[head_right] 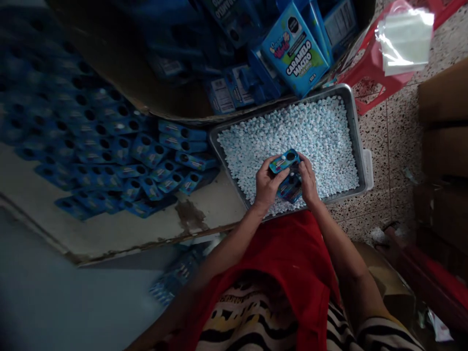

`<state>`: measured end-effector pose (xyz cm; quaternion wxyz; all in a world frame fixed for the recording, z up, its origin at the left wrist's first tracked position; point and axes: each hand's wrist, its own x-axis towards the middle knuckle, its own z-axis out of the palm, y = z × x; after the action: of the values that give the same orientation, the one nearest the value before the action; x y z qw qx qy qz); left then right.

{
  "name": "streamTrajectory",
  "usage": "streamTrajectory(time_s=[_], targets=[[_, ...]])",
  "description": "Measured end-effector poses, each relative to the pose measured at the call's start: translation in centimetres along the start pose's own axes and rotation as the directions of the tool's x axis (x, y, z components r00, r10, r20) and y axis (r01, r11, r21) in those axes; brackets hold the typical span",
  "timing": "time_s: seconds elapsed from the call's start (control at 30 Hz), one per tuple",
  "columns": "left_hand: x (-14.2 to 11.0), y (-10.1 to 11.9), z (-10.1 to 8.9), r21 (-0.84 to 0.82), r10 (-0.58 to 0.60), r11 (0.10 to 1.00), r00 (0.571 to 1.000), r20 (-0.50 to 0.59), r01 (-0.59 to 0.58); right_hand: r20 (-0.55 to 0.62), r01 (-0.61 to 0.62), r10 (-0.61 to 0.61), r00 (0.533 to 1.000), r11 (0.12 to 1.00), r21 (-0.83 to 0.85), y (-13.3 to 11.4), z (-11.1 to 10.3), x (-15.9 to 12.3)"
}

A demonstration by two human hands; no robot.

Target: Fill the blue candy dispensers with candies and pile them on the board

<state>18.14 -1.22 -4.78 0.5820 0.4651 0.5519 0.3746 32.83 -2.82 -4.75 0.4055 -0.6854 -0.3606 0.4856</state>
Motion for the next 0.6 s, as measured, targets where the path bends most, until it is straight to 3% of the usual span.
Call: streamTrajectory(time_s=[0.1, 0.2, 0.33, 0.47, 0.53, 0.6], targets=[[0.9, 2.1, -2.3, 0.059, 0.042, 0.997, 0.999, -0.008, -0.041, -0.041, 0.152, -0.16, 0.986, 0.977, -0.149, -2.1, -1.0, 2.4], [1.3, 3.9, -5.2, 0.102, 0.122, 0.987, 0.993, -0.005, -0.121, -0.023, 0.278, -0.307, 0.951, 0.889, -0.362, -3.7, -1.3, 7.5], [1.1, 4.7, -9.1, 0.129, 0.254, 0.959, 0.967, 0.006, -0.253, 0.114, 0.365, -0.358, 0.927, 0.789, -0.494, -2.9, 1.5, 13.5], [0.3, 4.5, -11.3, 0.287, 0.323, 0.899, 0.943, 0.076, -0.331, 0.214, 0.4, -0.338, 0.916, 0.776, -0.487, -0.6, 4.4, 13.7], [0.0, 4.3, -11.6, 0.406, 0.325, 0.843, 0.935, 0.14, -0.353, 0.232, 0.368, -0.292, 0.928, 0.819, -0.441, 0.2, 4.7, 12.7], [-0.1, 4.4, -11.4, 0.478, 0.311, 0.811, 0.941, 0.134, -0.337, 0.21, 0.264, -0.198, 0.958, 0.895, -0.36, 0.5, 4.6, 12.0]])
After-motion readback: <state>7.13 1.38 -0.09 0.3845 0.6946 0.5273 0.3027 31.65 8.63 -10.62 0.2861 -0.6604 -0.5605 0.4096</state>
